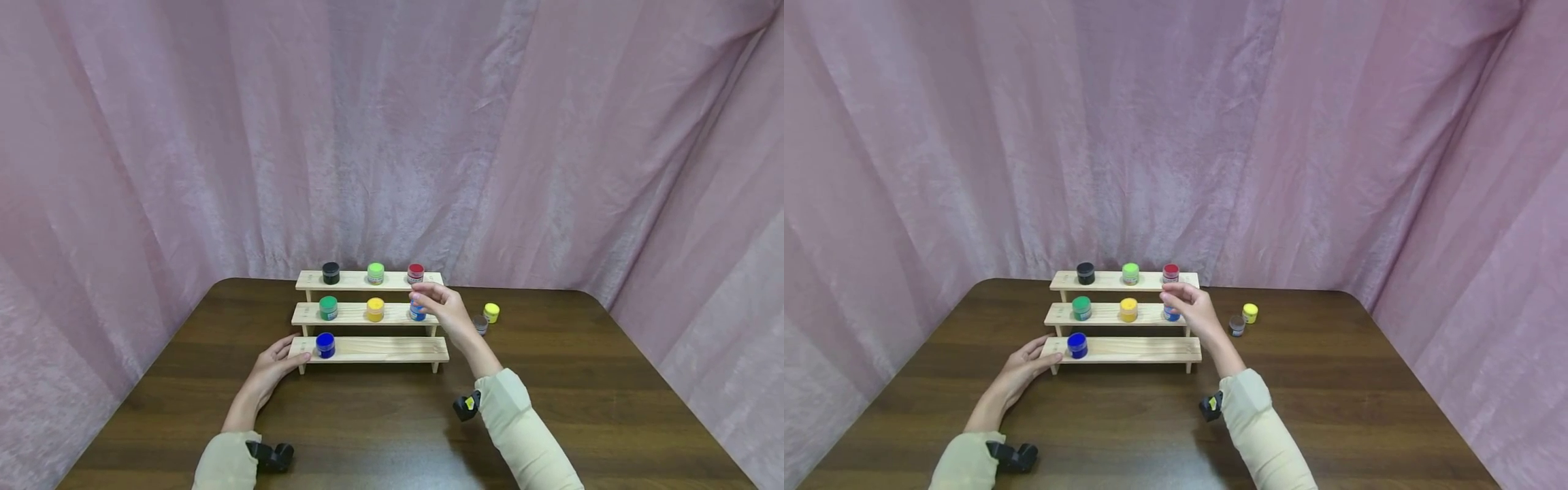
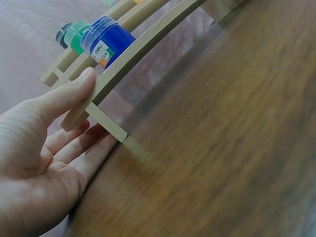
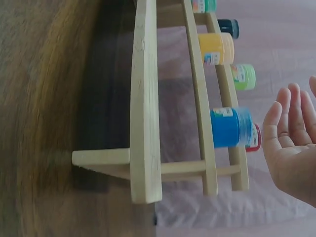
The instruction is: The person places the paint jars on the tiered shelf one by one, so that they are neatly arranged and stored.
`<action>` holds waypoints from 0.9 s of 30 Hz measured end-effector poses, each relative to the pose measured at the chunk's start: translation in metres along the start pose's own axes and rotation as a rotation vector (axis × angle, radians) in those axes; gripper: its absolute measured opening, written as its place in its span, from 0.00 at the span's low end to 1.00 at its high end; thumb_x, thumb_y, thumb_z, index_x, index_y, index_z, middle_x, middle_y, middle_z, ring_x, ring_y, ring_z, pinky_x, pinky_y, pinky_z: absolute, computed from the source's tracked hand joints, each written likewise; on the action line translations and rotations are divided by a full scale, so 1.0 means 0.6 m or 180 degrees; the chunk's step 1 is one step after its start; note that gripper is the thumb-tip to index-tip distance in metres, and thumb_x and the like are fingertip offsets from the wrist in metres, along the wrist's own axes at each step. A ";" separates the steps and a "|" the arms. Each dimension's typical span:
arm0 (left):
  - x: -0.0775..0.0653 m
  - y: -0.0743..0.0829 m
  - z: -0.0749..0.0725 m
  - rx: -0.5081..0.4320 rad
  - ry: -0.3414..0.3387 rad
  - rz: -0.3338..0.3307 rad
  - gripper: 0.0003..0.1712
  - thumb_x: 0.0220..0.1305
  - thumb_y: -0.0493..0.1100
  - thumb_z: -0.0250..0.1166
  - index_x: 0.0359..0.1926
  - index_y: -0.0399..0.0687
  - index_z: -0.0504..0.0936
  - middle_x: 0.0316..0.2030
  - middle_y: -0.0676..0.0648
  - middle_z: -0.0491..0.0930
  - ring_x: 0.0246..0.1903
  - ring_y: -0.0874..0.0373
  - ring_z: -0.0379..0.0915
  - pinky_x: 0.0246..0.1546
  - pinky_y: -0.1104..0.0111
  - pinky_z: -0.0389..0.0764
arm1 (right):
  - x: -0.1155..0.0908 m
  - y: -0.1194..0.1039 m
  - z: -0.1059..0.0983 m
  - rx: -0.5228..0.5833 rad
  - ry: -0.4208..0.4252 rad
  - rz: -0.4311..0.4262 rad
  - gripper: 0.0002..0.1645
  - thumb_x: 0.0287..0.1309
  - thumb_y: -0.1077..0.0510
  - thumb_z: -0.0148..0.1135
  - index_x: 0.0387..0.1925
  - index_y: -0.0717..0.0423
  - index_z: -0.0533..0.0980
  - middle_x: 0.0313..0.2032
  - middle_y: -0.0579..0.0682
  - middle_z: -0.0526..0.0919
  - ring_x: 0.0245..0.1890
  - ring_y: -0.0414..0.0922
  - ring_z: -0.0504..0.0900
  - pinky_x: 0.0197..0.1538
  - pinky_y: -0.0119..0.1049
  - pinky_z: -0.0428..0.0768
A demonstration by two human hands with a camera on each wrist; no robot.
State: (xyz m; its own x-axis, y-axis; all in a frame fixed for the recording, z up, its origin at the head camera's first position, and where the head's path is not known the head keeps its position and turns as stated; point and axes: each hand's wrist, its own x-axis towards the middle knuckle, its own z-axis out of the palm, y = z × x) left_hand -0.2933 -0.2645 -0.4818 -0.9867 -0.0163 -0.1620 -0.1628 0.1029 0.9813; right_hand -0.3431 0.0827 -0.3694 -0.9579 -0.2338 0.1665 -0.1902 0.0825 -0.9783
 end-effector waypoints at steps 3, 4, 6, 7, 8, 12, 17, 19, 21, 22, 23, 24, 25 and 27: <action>-0.001 0.001 0.000 -0.0035 -0.0012 0.0010 0.46 0.61 0.46 0.69 0.74 0.42 0.55 0.70 0.35 0.63 0.46 0.74 0.73 0.46 0.83 0.73 | -0.002 0.005 -0.010 0.0046 0.0115 0.0031 0.23 0.65 0.57 0.61 0.57 0.67 0.74 0.39 0.39 0.84 0.40 0.35 0.82 0.52 0.37 0.81; -0.001 0.002 0.000 -0.0042 -0.0027 0.0022 0.46 0.62 0.46 0.69 0.74 0.42 0.55 0.70 0.34 0.63 0.46 0.75 0.73 0.46 0.83 0.73 | -0.003 0.007 -0.012 0.0074 0.0172 0.0058 0.22 0.65 0.57 0.62 0.56 0.66 0.75 0.38 0.38 0.84 0.39 0.35 0.82 0.52 0.37 0.81; -0.003 0.002 0.000 -0.0045 -0.0046 0.0031 0.46 0.62 0.46 0.68 0.74 0.41 0.54 0.70 0.33 0.62 0.45 0.75 0.73 0.46 0.83 0.73 | -0.004 0.011 -0.019 0.0094 0.0247 0.0066 0.23 0.64 0.57 0.62 0.56 0.67 0.75 0.37 0.37 0.84 0.38 0.35 0.82 0.51 0.37 0.81; -0.003 0.003 0.000 -0.0055 -0.0037 0.0026 0.46 0.62 0.45 0.68 0.74 0.41 0.55 0.70 0.33 0.62 0.44 0.76 0.73 0.46 0.83 0.73 | -0.005 0.013 -0.023 0.0099 0.0280 0.0079 0.23 0.64 0.57 0.62 0.56 0.67 0.75 0.36 0.36 0.84 0.38 0.34 0.82 0.51 0.36 0.81; -0.004 0.003 0.000 -0.0058 -0.0033 0.0028 0.45 0.62 0.45 0.68 0.74 0.41 0.55 0.70 0.33 0.63 0.44 0.76 0.73 0.46 0.83 0.73 | -0.005 0.016 -0.026 0.0099 0.0308 0.0087 0.23 0.64 0.57 0.62 0.56 0.67 0.75 0.35 0.36 0.84 0.37 0.34 0.82 0.50 0.35 0.81; -0.004 0.004 0.000 -0.0047 -0.0018 0.0023 0.45 0.63 0.45 0.67 0.74 0.42 0.55 0.70 0.33 0.63 0.43 0.76 0.73 0.45 0.84 0.73 | -0.005 0.025 -0.040 0.0130 0.0391 0.0105 0.22 0.64 0.57 0.62 0.55 0.67 0.75 0.34 0.36 0.85 0.36 0.33 0.82 0.48 0.33 0.81; -0.004 0.005 0.001 -0.0057 -0.0004 0.0012 0.45 0.62 0.45 0.68 0.74 0.41 0.55 0.70 0.33 0.63 0.44 0.76 0.73 0.45 0.83 0.73 | -0.009 0.038 -0.058 0.0175 0.0510 0.0131 0.22 0.65 0.59 0.61 0.56 0.70 0.73 0.33 0.35 0.85 0.35 0.33 0.82 0.48 0.34 0.82; -0.004 0.005 0.001 -0.0055 0.0007 0.0004 0.45 0.62 0.45 0.68 0.74 0.41 0.55 0.70 0.33 0.63 0.44 0.75 0.73 0.45 0.84 0.73 | -0.010 0.044 -0.064 0.0203 0.0566 0.0139 0.23 0.65 0.60 0.60 0.56 0.71 0.73 0.32 0.34 0.84 0.35 0.33 0.82 0.47 0.32 0.82; -0.004 0.005 0.001 -0.0045 0.0017 -0.0002 0.46 0.62 0.46 0.69 0.74 0.41 0.55 0.70 0.33 0.63 0.44 0.75 0.73 0.45 0.84 0.73 | -0.012 0.051 -0.070 0.0231 0.0629 0.0156 0.23 0.66 0.61 0.59 0.57 0.72 0.72 0.31 0.34 0.84 0.35 0.34 0.82 0.45 0.30 0.82; -0.004 0.005 0.001 -0.0039 0.0020 -0.0005 0.46 0.62 0.46 0.69 0.74 0.42 0.55 0.70 0.33 0.63 0.44 0.75 0.73 0.45 0.84 0.73 | -0.013 0.054 -0.073 0.0248 0.0667 0.0172 0.23 0.66 0.61 0.59 0.57 0.72 0.72 0.30 0.34 0.84 0.34 0.34 0.82 0.44 0.29 0.82; -0.004 0.005 0.001 -0.0034 0.0024 -0.0009 0.46 0.62 0.46 0.69 0.74 0.42 0.55 0.70 0.34 0.63 0.44 0.75 0.73 0.45 0.84 0.73 | -0.014 0.057 -0.075 0.0261 0.0708 0.0198 0.22 0.66 0.61 0.59 0.57 0.72 0.72 0.30 0.33 0.84 0.34 0.33 0.82 0.44 0.28 0.81; -0.005 0.005 0.001 -0.0033 0.0025 -0.0008 0.45 0.62 0.46 0.68 0.74 0.42 0.56 0.70 0.34 0.63 0.44 0.75 0.73 0.45 0.84 0.73 | -0.015 0.061 -0.078 0.0263 0.0749 0.0226 0.22 0.66 0.60 0.59 0.56 0.71 0.72 0.30 0.33 0.84 0.33 0.33 0.82 0.43 0.27 0.81; -0.005 0.005 0.001 -0.0030 0.0027 -0.0007 0.45 0.62 0.46 0.68 0.74 0.42 0.56 0.70 0.34 0.63 0.44 0.75 0.73 0.45 0.84 0.73 | -0.017 0.064 -0.081 0.0250 0.0780 0.0255 0.23 0.67 0.60 0.59 0.57 0.71 0.72 0.29 0.33 0.83 0.33 0.32 0.81 0.42 0.26 0.81; -0.004 0.005 0.000 -0.0027 0.0020 -0.0002 0.45 0.62 0.46 0.68 0.74 0.42 0.55 0.70 0.34 0.63 0.44 0.75 0.73 0.45 0.84 0.73 | -0.019 0.070 -0.087 0.0259 0.0874 0.0294 0.22 0.66 0.59 0.59 0.56 0.71 0.73 0.28 0.32 0.83 0.32 0.31 0.81 0.41 0.24 0.80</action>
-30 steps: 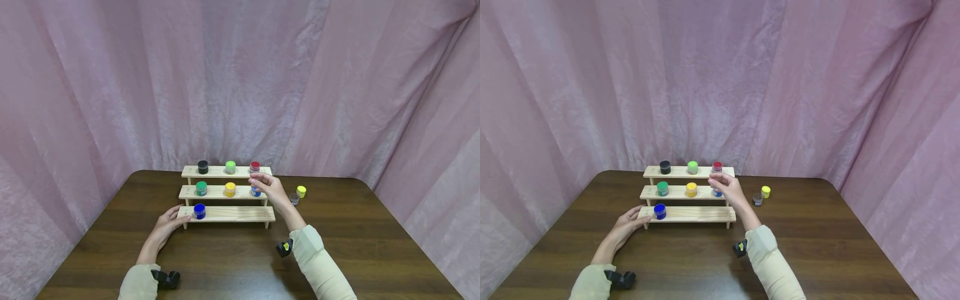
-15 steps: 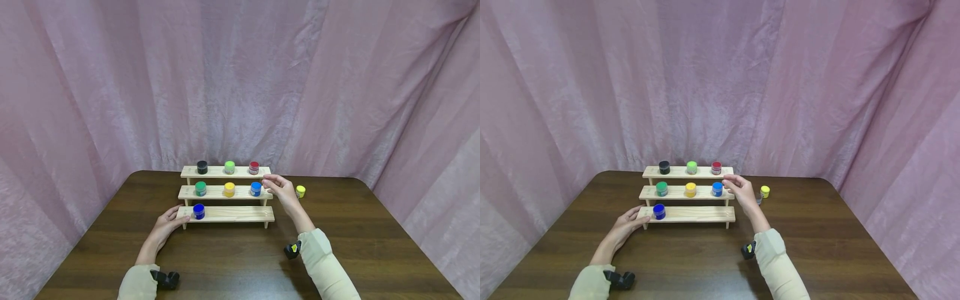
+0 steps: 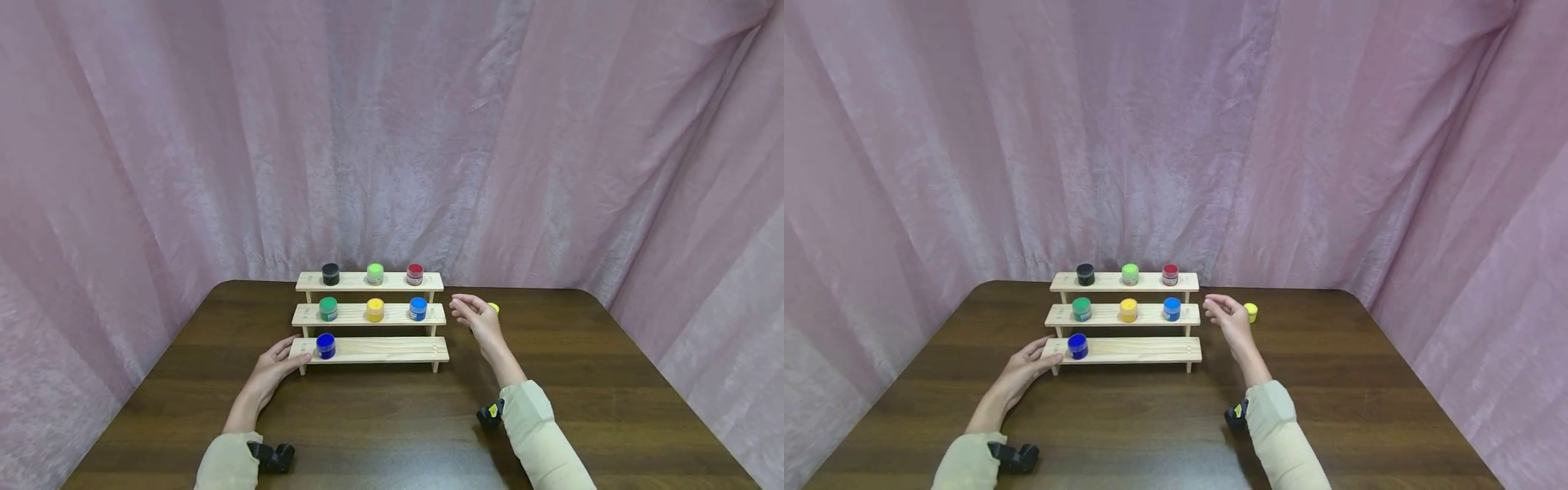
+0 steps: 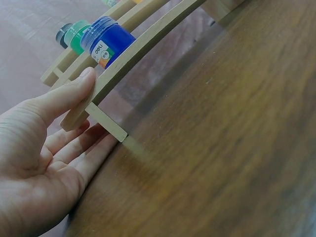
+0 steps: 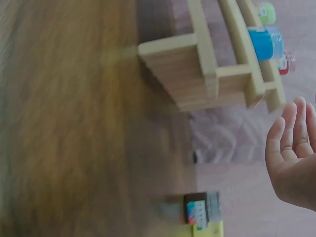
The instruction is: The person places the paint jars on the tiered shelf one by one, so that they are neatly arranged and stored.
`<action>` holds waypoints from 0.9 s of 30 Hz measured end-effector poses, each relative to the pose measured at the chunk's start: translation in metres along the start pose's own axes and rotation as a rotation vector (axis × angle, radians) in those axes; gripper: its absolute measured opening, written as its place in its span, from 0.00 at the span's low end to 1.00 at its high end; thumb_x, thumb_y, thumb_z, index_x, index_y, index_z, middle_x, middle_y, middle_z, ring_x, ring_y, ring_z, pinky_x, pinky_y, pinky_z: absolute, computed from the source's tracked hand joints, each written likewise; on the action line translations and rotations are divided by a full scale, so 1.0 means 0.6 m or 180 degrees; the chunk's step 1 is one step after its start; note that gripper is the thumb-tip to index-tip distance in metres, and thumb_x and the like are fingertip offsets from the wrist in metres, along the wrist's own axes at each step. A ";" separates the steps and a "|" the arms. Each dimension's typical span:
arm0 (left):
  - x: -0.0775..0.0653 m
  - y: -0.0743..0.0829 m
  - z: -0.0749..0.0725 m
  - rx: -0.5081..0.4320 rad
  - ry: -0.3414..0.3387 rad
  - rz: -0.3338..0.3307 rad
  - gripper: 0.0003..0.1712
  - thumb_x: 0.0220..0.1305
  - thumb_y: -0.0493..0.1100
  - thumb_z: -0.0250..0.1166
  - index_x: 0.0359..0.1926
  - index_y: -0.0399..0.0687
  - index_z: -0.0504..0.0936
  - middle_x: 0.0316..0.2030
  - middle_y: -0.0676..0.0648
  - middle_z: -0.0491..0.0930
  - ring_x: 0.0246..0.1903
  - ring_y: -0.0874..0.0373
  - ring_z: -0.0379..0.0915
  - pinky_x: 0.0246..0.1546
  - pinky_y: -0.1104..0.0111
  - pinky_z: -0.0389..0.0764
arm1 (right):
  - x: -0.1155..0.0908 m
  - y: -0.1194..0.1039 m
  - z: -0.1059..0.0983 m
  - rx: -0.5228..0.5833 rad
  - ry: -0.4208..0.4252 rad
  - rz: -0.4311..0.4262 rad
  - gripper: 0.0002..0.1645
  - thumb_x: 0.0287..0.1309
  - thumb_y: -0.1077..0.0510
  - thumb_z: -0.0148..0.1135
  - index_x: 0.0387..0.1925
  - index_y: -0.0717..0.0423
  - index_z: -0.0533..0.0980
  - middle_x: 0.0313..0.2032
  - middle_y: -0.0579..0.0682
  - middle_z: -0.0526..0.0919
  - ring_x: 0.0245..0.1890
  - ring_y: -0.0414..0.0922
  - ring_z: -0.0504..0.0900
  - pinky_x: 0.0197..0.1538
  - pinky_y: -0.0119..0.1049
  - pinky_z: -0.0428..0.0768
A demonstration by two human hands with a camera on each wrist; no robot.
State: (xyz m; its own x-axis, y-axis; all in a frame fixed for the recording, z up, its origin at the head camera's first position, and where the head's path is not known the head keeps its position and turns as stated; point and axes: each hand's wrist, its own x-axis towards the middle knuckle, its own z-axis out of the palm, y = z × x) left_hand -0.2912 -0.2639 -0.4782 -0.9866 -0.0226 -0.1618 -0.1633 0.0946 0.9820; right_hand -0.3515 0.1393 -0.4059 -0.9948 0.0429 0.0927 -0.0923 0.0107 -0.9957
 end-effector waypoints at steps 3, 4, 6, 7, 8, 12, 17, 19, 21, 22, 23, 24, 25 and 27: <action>0.001 -0.001 0.000 -0.0002 -0.0009 0.0001 0.45 0.63 0.46 0.68 0.74 0.42 0.55 0.70 0.34 0.63 0.44 0.75 0.73 0.45 0.84 0.73 | 0.000 0.009 -0.011 -0.0014 0.0112 0.0002 0.23 0.66 0.58 0.60 0.56 0.72 0.72 0.27 0.32 0.83 0.31 0.30 0.81 0.39 0.23 0.80; 0.001 -0.001 0.000 -0.0003 -0.0009 -0.0003 0.45 0.63 0.46 0.68 0.74 0.42 0.55 0.70 0.34 0.63 0.44 0.75 0.73 0.45 0.84 0.73 | 0.001 0.012 -0.014 -0.0017 0.0149 -0.0009 0.24 0.65 0.58 0.60 0.56 0.72 0.72 0.27 0.32 0.83 0.31 0.30 0.81 0.39 0.23 0.80; 0.001 -0.001 0.000 -0.0006 -0.0009 -0.0012 0.45 0.62 0.46 0.68 0.75 0.43 0.55 0.70 0.34 0.63 0.44 0.75 0.73 0.45 0.84 0.73 | 0.002 0.019 -0.020 0.0014 0.0229 -0.0025 0.23 0.65 0.58 0.61 0.55 0.71 0.73 0.26 0.32 0.83 0.30 0.30 0.81 0.39 0.24 0.81; 0.001 -0.002 0.000 -0.0002 -0.0009 -0.0015 0.46 0.62 0.46 0.68 0.75 0.43 0.55 0.70 0.34 0.63 0.45 0.75 0.73 0.45 0.84 0.73 | 0.003 0.022 -0.023 0.0051 0.0274 -0.0032 0.23 0.64 0.58 0.61 0.55 0.71 0.73 0.26 0.32 0.83 0.30 0.30 0.81 0.40 0.25 0.81; 0.001 -0.002 0.000 0.0003 -0.0008 -0.0018 0.46 0.62 0.46 0.68 0.75 0.43 0.55 0.70 0.34 0.63 0.45 0.75 0.73 0.45 0.84 0.73 | 0.004 0.025 -0.026 0.0121 0.0328 -0.0034 0.22 0.64 0.59 0.62 0.55 0.70 0.73 0.26 0.32 0.83 0.30 0.31 0.81 0.40 0.26 0.82; 0.000 -0.003 0.000 0.0002 -0.0001 -0.0007 0.45 0.62 0.46 0.68 0.74 0.42 0.55 0.70 0.33 0.63 0.44 0.74 0.74 0.45 0.83 0.73 | 0.005 0.037 -0.035 0.0407 0.0471 -0.0033 0.21 0.64 0.60 0.61 0.55 0.69 0.72 0.26 0.35 0.84 0.28 0.32 0.81 0.39 0.28 0.82; -0.003 -0.004 -0.001 0.0009 -0.0001 -0.0002 0.44 0.63 0.45 0.68 0.74 0.42 0.56 0.70 0.34 0.64 0.44 0.74 0.74 0.46 0.83 0.73 | 0.008 0.047 -0.045 0.0609 0.0535 0.0013 0.15 0.64 0.61 0.62 0.50 0.63 0.76 0.26 0.37 0.85 0.27 0.33 0.81 0.39 0.28 0.82; -0.003 -0.004 -0.001 0.0036 -0.0005 -0.0002 0.45 0.63 0.46 0.68 0.74 0.42 0.55 0.70 0.34 0.63 0.45 0.73 0.74 0.47 0.83 0.73 | 0.009 0.048 -0.049 0.0622 0.0559 0.0038 0.13 0.64 0.61 0.62 0.49 0.61 0.77 0.26 0.36 0.85 0.27 0.33 0.81 0.39 0.28 0.82; -0.002 -0.002 -0.001 0.0060 -0.0009 -0.0012 0.45 0.62 0.47 0.68 0.74 0.42 0.55 0.70 0.34 0.63 0.47 0.72 0.74 0.48 0.82 0.74 | 0.009 0.049 -0.052 0.0620 0.0563 0.0060 0.16 0.64 0.61 0.61 0.51 0.64 0.75 0.26 0.35 0.85 0.27 0.33 0.81 0.39 0.28 0.82; -0.001 -0.002 -0.002 0.0076 -0.0016 -0.0017 0.46 0.62 0.48 0.68 0.74 0.43 0.55 0.70 0.34 0.63 0.48 0.71 0.74 0.49 0.81 0.74 | 0.010 0.049 -0.054 0.0604 0.0578 0.0076 0.14 0.64 0.61 0.62 0.50 0.61 0.76 0.26 0.35 0.85 0.27 0.33 0.81 0.39 0.27 0.82; -0.001 -0.002 -0.002 0.0089 -0.0010 -0.0027 0.46 0.62 0.48 0.69 0.74 0.43 0.55 0.70 0.35 0.63 0.48 0.71 0.74 0.49 0.81 0.74 | 0.010 0.050 -0.055 0.0579 0.0594 0.0079 0.13 0.64 0.60 0.62 0.49 0.60 0.76 0.26 0.34 0.84 0.28 0.33 0.81 0.39 0.27 0.82; 0.000 -0.001 -0.001 0.0097 -0.0003 -0.0037 0.46 0.61 0.49 0.69 0.74 0.43 0.56 0.70 0.35 0.64 0.48 0.71 0.74 0.50 0.80 0.74 | 0.010 0.051 -0.057 0.0553 0.0610 0.0077 0.13 0.64 0.60 0.62 0.49 0.59 0.76 0.26 0.33 0.84 0.28 0.32 0.81 0.39 0.26 0.82; 0.001 -0.001 -0.001 0.0096 0.0004 -0.0048 0.46 0.61 0.49 0.69 0.74 0.44 0.56 0.70 0.35 0.64 0.49 0.70 0.74 0.50 0.80 0.74 | 0.010 0.053 -0.058 0.0505 0.0643 0.0069 0.12 0.63 0.59 0.63 0.47 0.57 0.76 0.25 0.32 0.83 0.28 0.32 0.81 0.38 0.25 0.81; 0.002 -0.001 -0.001 0.0098 0.0003 -0.0060 0.47 0.61 0.49 0.69 0.74 0.44 0.56 0.70 0.36 0.64 0.49 0.70 0.74 0.51 0.79 0.74 | 0.012 0.057 -0.060 0.0390 0.0732 0.0021 0.11 0.63 0.59 0.63 0.46 0.56 0.76 0.25 0.31 0.82 0.29 0.31 0.81 0.36 0.24 0.80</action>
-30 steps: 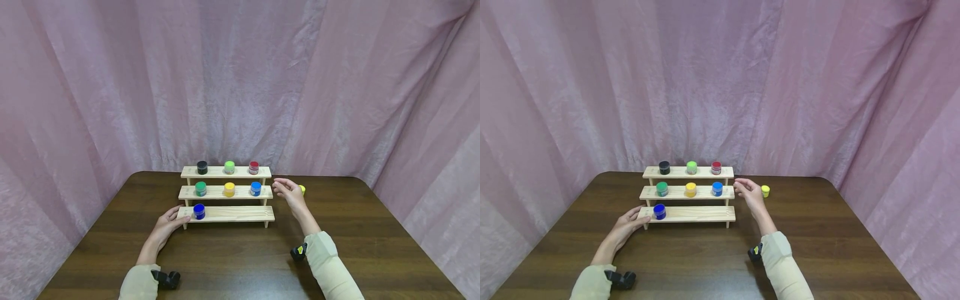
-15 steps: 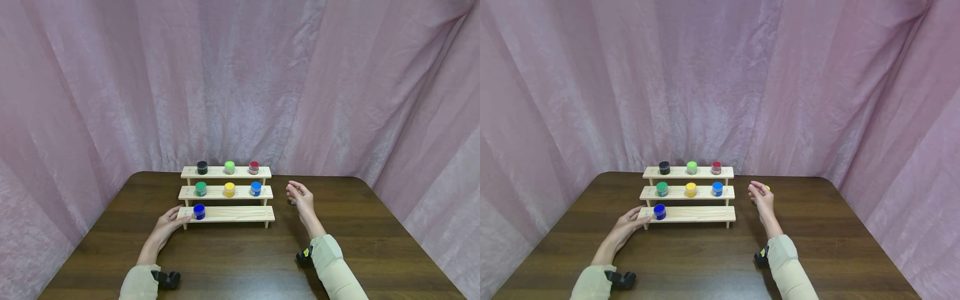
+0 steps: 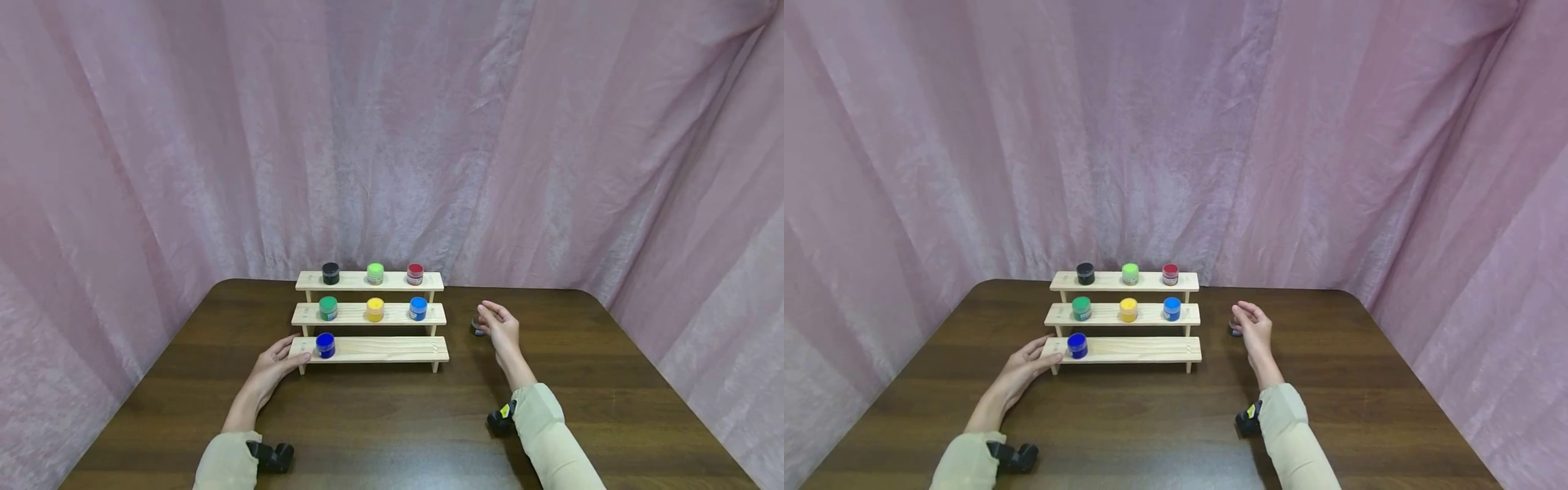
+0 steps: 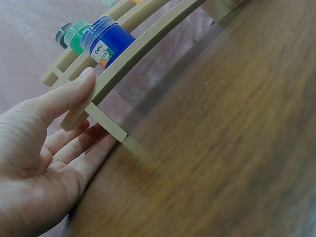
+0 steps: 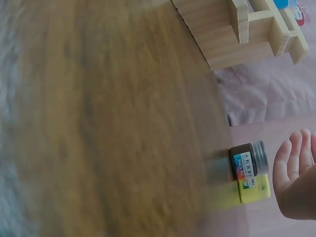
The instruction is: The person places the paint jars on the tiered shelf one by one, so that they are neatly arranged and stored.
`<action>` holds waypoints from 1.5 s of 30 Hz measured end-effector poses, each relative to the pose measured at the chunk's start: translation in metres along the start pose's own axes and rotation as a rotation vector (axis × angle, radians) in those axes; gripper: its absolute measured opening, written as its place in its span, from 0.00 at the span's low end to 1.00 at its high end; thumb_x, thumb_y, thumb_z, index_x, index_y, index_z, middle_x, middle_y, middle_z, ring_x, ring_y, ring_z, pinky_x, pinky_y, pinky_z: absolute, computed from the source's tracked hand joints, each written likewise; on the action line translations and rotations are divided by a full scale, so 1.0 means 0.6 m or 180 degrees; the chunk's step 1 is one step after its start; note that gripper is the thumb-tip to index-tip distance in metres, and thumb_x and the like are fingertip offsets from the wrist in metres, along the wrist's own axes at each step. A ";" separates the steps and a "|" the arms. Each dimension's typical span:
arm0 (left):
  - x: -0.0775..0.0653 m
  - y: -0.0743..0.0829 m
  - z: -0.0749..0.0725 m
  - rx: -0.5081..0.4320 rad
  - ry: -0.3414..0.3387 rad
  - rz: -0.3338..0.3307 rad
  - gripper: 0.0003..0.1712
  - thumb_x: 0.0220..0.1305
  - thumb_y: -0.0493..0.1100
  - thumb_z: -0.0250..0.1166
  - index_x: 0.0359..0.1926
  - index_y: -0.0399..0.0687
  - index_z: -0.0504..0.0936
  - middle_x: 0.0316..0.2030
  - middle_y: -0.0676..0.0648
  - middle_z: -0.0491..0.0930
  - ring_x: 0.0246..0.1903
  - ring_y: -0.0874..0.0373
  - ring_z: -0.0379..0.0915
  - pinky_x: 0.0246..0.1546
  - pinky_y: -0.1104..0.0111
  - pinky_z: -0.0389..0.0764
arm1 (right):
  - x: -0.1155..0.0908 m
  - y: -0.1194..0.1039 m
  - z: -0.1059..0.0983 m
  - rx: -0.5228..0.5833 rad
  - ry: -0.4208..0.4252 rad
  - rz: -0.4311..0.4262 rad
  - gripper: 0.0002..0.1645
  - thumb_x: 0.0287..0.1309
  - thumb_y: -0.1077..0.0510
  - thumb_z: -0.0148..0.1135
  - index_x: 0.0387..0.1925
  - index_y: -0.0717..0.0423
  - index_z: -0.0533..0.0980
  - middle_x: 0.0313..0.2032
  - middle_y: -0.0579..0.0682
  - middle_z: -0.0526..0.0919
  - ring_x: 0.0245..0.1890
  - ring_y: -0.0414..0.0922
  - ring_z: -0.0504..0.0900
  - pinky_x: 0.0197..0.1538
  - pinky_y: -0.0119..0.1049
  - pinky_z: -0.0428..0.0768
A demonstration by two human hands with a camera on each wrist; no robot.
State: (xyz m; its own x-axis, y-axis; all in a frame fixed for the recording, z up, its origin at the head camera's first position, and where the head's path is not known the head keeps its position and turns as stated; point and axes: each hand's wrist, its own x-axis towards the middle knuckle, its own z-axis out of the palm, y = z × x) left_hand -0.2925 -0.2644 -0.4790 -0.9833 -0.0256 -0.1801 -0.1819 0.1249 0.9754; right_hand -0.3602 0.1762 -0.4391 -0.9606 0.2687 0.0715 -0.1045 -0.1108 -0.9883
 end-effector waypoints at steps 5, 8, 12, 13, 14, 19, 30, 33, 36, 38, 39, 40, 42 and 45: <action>0.000 0.000 0.001 0.0021 0.0008 -0.0018 0.47 0.61 0.50 0.69 0.75 0.44 0.55 0.71 0.36 0.63 0.50 0.70 0.73 0.56 0.75 0.74 | 0.006 0.013 -0.004 -0.0271 0.0203 -0.0231 0.13 0.62 0.61 0.64 0.47 0.62 0.77 0.26 0.29 0.80 0.29 0.27 0.78 0.32 0.22 0.78; -0.001 -0.001 0.001 0.0034 0.0016 -0.0025 0.47 0.61 0.50 0.69 0.75 0.45 0.55 0.71 0.36 0.63 0.50 0.70 0.73 0.56 0.74 0.73 | 0.008 0.019 -0.006 -0.0402 0.0230 -0.0350 0.18 0.61 0.63 0.64 0.50 0.69 0.75 0.28 0.31 0.80 0.29 0.25 0.76 0.32 0.21 0.77; 0.000 -0.002 -0.001 -0.0005 -0.0002 0.0011 0.46 0.62 0.49 0.68 0.75 0.44 0.55 0.71 0.35 0.63 0.49 0.71 0.73 0.52 0.79 0.73 | 0.012 0.027 -0.010 -0.0716 0.0255 -0.0505 0.22 0.60 0.63 0.64 0.53 0.71 0.74 0.40 0.48 0.83 0.33 0.24 0.75 0.36 0.16 0.73; 0.000 -0.002 -0.001 -0.0015 -0.0003 0.0021 0.46 0.62 0.48 0.68 0.74 0.43 0.55 0.71 0.35 0.63 0.48 0.72 0.73 0.50 0.80 0.73 | 0.012 0.029 -0.011 -0.0802 0.0263 -0.0535 0.23 0.60 0.63 0.65 0.54 0.71 0.73 0.43 0.54 0.82 0.35 0.25 0.75 0.38 0.15 0.72; 0.000 -0.002 -0.001 -0.0022 -0.0005 0.0028 0.46 0.62 0.48 0.68 0.74 0.43 0.55 0.71 0.35 0.63 0.48 0.73 0.73 0.49 0.81 0.72 | 0.013 0.031 -0.012 -0.0878 0.0269 -0.0563 0.24 0.59 0.63 0.65 0.55 0.71 0.73 0.47 0.59 0.81 0.38 0.28 0.76 0.40 0.14 0.71; 0.000 0.000 -0.002 -0.0052 -0.0016 0.0037 0.46 0.62 0.47 0.68 0.74 0.43 0.55 0.71 0.35 0.63 0.46 0.74 0.73 0.47 0.83 0.72 | 0.015 0.036 -0.014 -0.1257 0.0225 -0.0593 0.30 0.59 0.61 0.67 0.60 0.66 0.69 0.55 0.67 0.76 0.51 0.51 0.77 0.51 0.24 0.71; -0.002 0.001 0.000 -0.0002 0.0014 0.0008 0.45 0.62 0.48 0.69 0.74 0.43 0.56 0.70 0.35 0.64 0.48 0.70 0.74 0.50 0.80 0.73 | 0.016 0.053 -0.020 -0.1585 0.0104 -0.0402 0.33 0.59 0.58 0.67 0.63 0.64 0.67 0.59 0.66 0.75 0.57 0.60 0.74 0.60 0.47 0.70; -0.002 0.000 0.001 0.0007 0.0004 0.0014 0.45 0.62 0.48 0.69 0.74 0.43 0.56 0.70 0.35 0.64 0.50 0.69 0.74 0.51 0.78 0.73 | 0.013 0.058 -0.021 -0.1606 0.0070 -0.0283 0.34 0.60 0.56 0.66 0.64 0.64 0.67 0.60 0.65 0.74 0.58 0.58 0.73 0.59 0.44 0.71; -0.002 -0.001 0.001 0.0018 0.0010 0.0010 0.46 0.62 0.49 0.69 0.74 0.43 0.56 0.71 0.35 0.63 0.54 0.65 0.73 0.55 0.75 0.73 | 0.011 0.060 -0.020 -0.1623 0.0074 -0.0240 0.35 0.59 0.54 0.68 0.64 0.63 0.68 0.60 0.64 0.75 0.58 0.57 0.74 0.55 0.38 0.73; -0.003 -0.002 0.001 0.0027 0.0016 -0.0003 0.46 0.62 0.49 0.69 0.74 0.43 0.56 0.71 0.35 0.63 0.56 0.63 0.72 0.56 0.74 0.73 | 0.012 0.063 -0.019 -0.1640 0.0079 -0.0207 0.35 0.58 0.54 0.68 0.63 0.63 0.69 0.59 0.64 0.76 0.57 0.56 0.75 0.51 0.33 0.73; -0.003 -0.002 0.002 0.0022 0.0020 -0.0012 0.46 0.62 0.49 0.69 0.74 0.43 0.56 0.71 0.35 0.62 0.56 0.62 0.72 0.56 0.74 0.73 | 0.012 0.064 -0.019 -0.1663 0.0075 -0.0196 0.34 0.57 0.54 0.69 0.63 0.63 0.69 0.59 0.65 0.76 0.57 0.56 0.75 0.49 0.31 0.73; -0.003 -0.002 0.002 0.0019 0.0023 -0.0015 0.46 0.62 0.49 0.69 0.74 0.43 0.56 0.71 0.35 0.62 0.56 0.63 0.72 0.56 0.74 0.73 | 0.012 0.065 -0.019 -0.1678 0.0071 -0.0169 0.34 0.57 0.54 0.69 0.62 0.63 0.70 0.58 0.65 0.76 0.57 0.56 0.75 0.48 0.30 0.72; -0.003 -0.003 0.001 -0.0009 0.0018 -0.0007 0.46 0.62 0.49 0.69 0.74 0.43 0.56 0.71 0.35 0.63 0.54 0.65 0.73 0.54 0.76 0.74 | 0.014 0.067 -0.018 -0.1731 0.0054 -0.0104 0.34 0.57 0.55 0.69 0.62 0.62 0.70 0.58 0.66 0.76 0.57 0.56 0.75 0.47 0.30 0.72; -0.002 -0.002 0.001 -0.0048 0.0019 0.0037 0.45 0.62 0.47 0.69 0.74 0.43 0.56 0.70 0.35 0.64 0.49 0.70 0.74 0.49 0.80 0.73 | 0.016 0.068 -0.018 -0.1863 0.0014 -0.0092 0.34 0.57 0.55 0.68 0.62 0.63 0.69 0.57 0.68 0.75 0.57 0.58 0.74 0.48 0.34 0.73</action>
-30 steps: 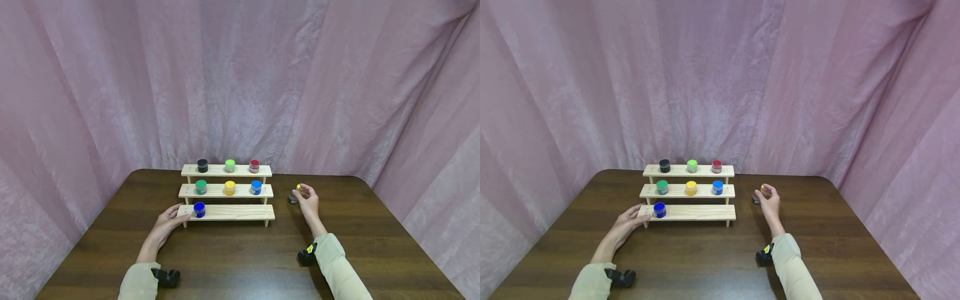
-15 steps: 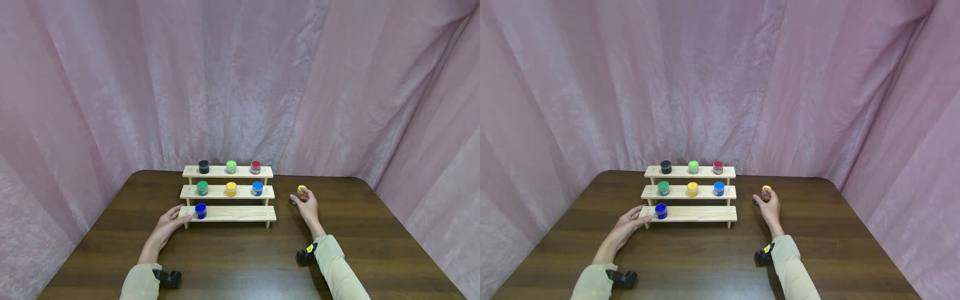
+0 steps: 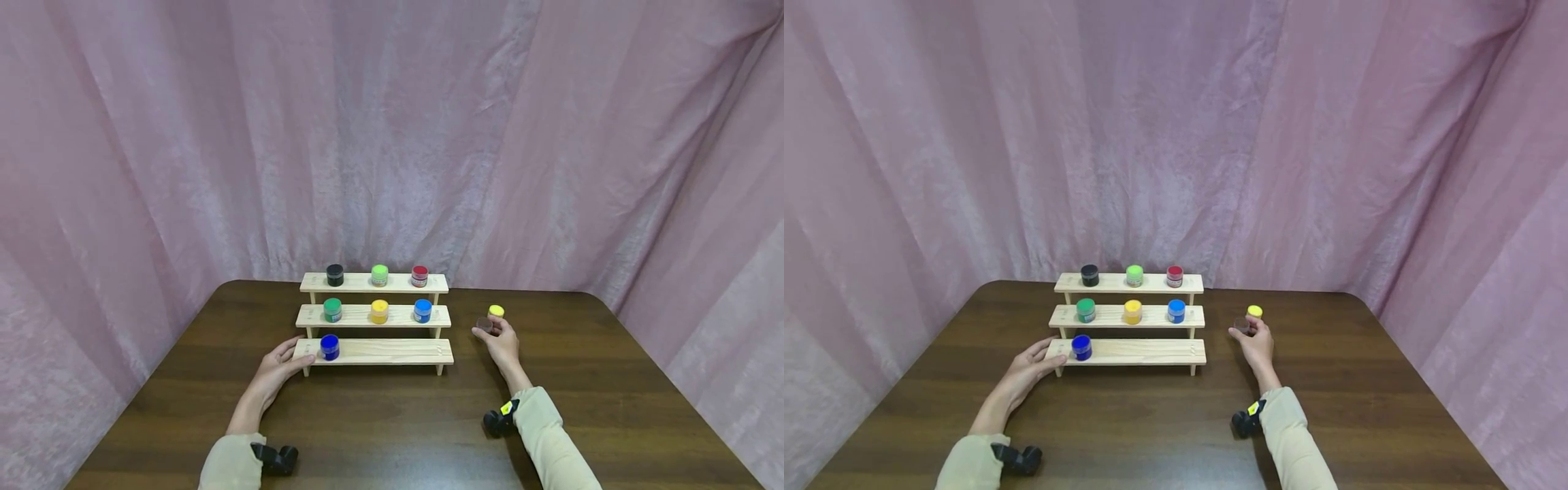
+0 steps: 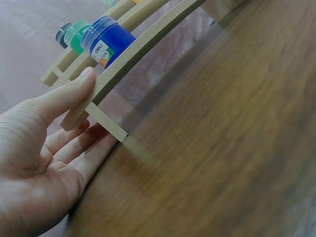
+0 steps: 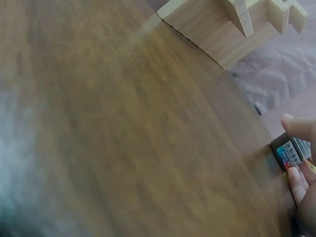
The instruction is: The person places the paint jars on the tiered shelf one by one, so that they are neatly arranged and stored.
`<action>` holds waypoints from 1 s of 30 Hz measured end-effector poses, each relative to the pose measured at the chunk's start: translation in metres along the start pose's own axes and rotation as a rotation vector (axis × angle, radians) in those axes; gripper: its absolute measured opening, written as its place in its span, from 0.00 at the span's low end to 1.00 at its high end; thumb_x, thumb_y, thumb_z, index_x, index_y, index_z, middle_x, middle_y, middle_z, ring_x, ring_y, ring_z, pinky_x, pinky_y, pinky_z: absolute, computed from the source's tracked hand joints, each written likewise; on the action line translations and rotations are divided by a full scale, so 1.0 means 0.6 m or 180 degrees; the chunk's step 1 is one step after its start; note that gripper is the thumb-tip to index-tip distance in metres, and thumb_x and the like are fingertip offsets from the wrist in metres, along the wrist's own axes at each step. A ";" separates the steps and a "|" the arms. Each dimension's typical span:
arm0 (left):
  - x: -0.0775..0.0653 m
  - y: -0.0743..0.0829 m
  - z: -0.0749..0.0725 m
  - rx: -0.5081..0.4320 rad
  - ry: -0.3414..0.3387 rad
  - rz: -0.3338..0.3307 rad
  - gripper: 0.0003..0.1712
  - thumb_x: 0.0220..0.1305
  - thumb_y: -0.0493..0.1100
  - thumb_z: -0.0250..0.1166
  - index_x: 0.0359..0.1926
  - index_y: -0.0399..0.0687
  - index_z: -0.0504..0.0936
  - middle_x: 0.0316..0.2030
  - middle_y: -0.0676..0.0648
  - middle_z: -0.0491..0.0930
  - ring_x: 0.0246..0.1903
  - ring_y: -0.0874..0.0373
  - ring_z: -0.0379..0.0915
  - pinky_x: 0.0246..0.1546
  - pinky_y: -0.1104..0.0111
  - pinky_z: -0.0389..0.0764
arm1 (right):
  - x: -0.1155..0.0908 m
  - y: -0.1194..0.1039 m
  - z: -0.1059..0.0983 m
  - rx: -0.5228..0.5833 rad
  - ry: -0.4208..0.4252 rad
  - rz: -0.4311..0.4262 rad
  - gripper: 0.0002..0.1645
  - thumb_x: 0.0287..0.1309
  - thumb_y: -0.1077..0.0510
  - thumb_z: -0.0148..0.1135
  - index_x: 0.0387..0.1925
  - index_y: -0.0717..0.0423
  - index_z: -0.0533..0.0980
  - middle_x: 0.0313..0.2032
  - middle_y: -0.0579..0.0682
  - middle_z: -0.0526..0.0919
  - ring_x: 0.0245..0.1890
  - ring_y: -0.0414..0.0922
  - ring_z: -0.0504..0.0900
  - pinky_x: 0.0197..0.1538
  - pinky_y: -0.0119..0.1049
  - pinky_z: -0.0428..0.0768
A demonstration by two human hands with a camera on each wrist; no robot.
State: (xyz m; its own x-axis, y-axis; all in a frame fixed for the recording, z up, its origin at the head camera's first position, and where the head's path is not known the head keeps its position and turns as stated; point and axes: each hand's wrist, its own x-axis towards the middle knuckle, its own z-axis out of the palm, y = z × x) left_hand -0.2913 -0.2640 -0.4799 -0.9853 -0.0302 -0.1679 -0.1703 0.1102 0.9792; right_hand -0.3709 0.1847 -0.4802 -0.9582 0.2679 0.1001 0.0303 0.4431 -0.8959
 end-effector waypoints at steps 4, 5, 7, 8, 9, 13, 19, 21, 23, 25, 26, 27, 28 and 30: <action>0.000 0.001 -0.001 0.0011 0.0013 0.0040 0.45 0.62 0.47 0.69 0.74 0.43 0.57 0.70 0.35 0.65 0.47 0.72 0.74 0.48 0.81 0.73 | 0.003 0.000 0.001 -0.0123 -0.0038 -0.0046 0.34 0.59 0.55 0.67 0.63 0.65 0.69 0.58 0.69 0.76 0.58 0.60 0.75 0.55 0.44 0.74; 0.000 0.002 -0.001 0.0020 0.0015 0.0037 0.45 0.62 0.48 0.69 0.74 0.43 0.57 0.70 0.35 0.64 0.47 0.71 0.74 0.49 0.80 0.73 | 0.003 0.000 0.000 -0.0136 -0.0048 -0.0045 0.33 0.59 0.55 0.66 0.63 0.65 0.69 0.58 0.69 0.75 0.59 0.60 0.74 0.57 0.46 0.73; -0.001 0.002 -0.001 0.0027 0.0016 0.0025 0.45 0.62 0.48 0.69 0.74 0.43 0.57 0.70 0.35 0.64 0.50 0.69 0.74 0.52 0.78 0.74 | 0.003 -0.002 0.000 -0.0148 -0.0061 -0.0057 0.33 0.60 0.56 0.65 0.63 0.66 0.68 0.59 0.70 0.75 0.59 0.61 0.74 0.59 0.49 0.72; -0.001 0.002 -0.001 0.0031 0.0015 0.0018 0.45 0.62 0.48 0.69 0.74 0.42 0.56 0.70 0.35 0.64 0.52 0.67 0.74 0.55 0.75 0.74 | 0.003 -0.002 -0.001 -0.0148 -0.0067 -0.0054 0.33 0.60 0.57 0.65 0.63 0.67 0.68 0.59 0.70 0.75 0.60 0.61 0.74 0.61 0.51 0.71; -0.002 0.002 -0.001 0.0042 0.0014 0.0008 0.45 0.62 0.48 0.69 0.74 0.43 0.56 0.70 0.35 0.64 0.53 0.65 0.74 0.57 0.73 0.73 | 0.003 -0.002 -0.001 -0.0147 -0.0067 -0.0054 0.33 0.60 0.57 0.65 0.63 0.67 0.68 0.59 0.71 0.75 0.60 0.62 0.73 0.62 0.52 0.70; -0.002 0.001 -0.001 0.0067 0.0011 -0.0014 0.46 0.62 0.49 0.68 0.74 0.43 0.56 0.71 0.36 0.63 0.58 0.61 0.72 0.61 0.68 0.72 | 0.002 -0.002 -0.002 -0.0158 -0.0062 -0.0033 0.32 0.60 0.57 0.64 0.62 0.67 0.69 0.59 0.70 0.75 0.60 0.62 0.74 0.61 0.50 0.71; -0.003 0.000 0.000 0.0043 0.0005 -0.0005 0.45 0.62 0.49 0.68 0.74 0.45 0.57 0.71 0.37 0.64 0.58 0.62 0.71 0.58 0.73 0.72 | -0.001 -0.001 -0.002 0.0135 0.0048 0.0046 0.29 0.61 0.56 0.64 0.59 0.67 0.71 0.57 0.68 0.76 0.57 0.58 0.75 0.48 0.29 0.71; -0.003 -0.001 0.000 0.0038 0.0000 0.0000 0.45 0.62 0.49 0.69 0.74 0.44 0.57 0.71 0.37 0.64 0.57 0.62 0.72 0.57 0.73 0.72 | -0.002 0.001 -0.002 0.0225 0.0105 0.0055 0.29 0.61 0.55 0.64 0.58 0.68 0.70 0.57 0.68 0.76 0.56 0.56 0.75 0.45 0.24 0.69; -0.002 -0.003 0.000 0.0032 -0.0003 0.0000 0.45 0.61 0.49 0.69 0.74 0.44 0.57 0.70 0.37 0.64 0.57 0.62 0.72 0.57 0.73 0.73 | -0.002 0.003 -0.002 0.0290 0.0133 0.0064 0.29 0.61 0.55 0.64 0.58 0.69 0.70 0.56 0.68 0.76 0.56 0.55 0.74 0.43 0.20 0.67; -0.001 -0.005 0.000 0.0034 0.0011 -0.0006 0.46 0.61 0.49 0.70 0.74 0.44 0.57 0.70 0.37 0.64 0.57 0.62 0.72 0.57 0.72 0.73 | -0.002 0.003 -0.003 0.0356 0.0131 0.0089 0.29 0.61 0.55 0.64 0.57 0.70 0.69 0.56 0.67 0.75 0.55 0.53 0.73 0.42 0.18 0.66; 0.000 -0.006 0.000 0.0044 0.0008 0.0004 0.46 0.61 0.49 0.69 0.74 0.44 0.57 0.70 0.36 0.64 0.58 0.61 0.72 0.58 0.71 0.73 | -0.002 0.003 -0.003 0.0395 0.0131 0.0109 0.30 0.62 0.55 0.64 0.57 0.70 0.68 0.56 0.67 0.75 0.55 0.52 0.73 0.42 0.17 0.66; 0.001 -0.007 0.000 0.0051 0.0023 -0.0005 0.46 0.60 0.49 0.70 0.74 0.44 0.57 0.70 0.37 0.64 0.59 0.60 0.71 0.59 0.70 0.72 | -0.002 0.003 -0.004 0.0424 0.0143 0.0123 0.30 0.61 0.54 0.64 0.57 0.70 0.68 0.56 0.67 0.74 0.55 0.52 0.73 0.42 0.17 0.66; 0.001 -0.007 0.000 0.0056 0.0033 -0.0009 0.46 0.60 0.49 0.70 0.74 0.45 0.58 0.70 0.37 0.64 0.59 0.59 0.71 0.61 0.69 0.72 | -0.002 0.002 -0.004 0.0448 0.0151 0.0151 0.30 0.61 0.54 0.64 0.57 0.70 0.68 0.56 0.66 0.74 0.54 0.50 0.73 0.41 0.16 0.66; 0.003 -0.007 0.001 0.0073 0.0056 -0.0012 0.46 0.60 0.50 0.70 0.74 0.45 0.58 0.70 0.37 0.64 0.61 0.57 0.70 0.63 0.65 0.71 | -0.002 0.001 -0.005 0.0482 0.0209 0.0200 0.30 0.61 0.54 0.65 0.56 0.70 0.68 0.54 0.64 0.75 0.50 0.45 0.74 0.40 0.15 0.66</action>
State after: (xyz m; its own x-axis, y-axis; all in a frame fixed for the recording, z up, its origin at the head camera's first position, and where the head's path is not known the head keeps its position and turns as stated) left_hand -0.2921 -0.2640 -0.4846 -0.9844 -0.0482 -0.1694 -0.1744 0.1329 0.9757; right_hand -0.3688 0.1874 -0.4794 -0.9351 0.3484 0.0655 0.0415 0.2911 -0.9558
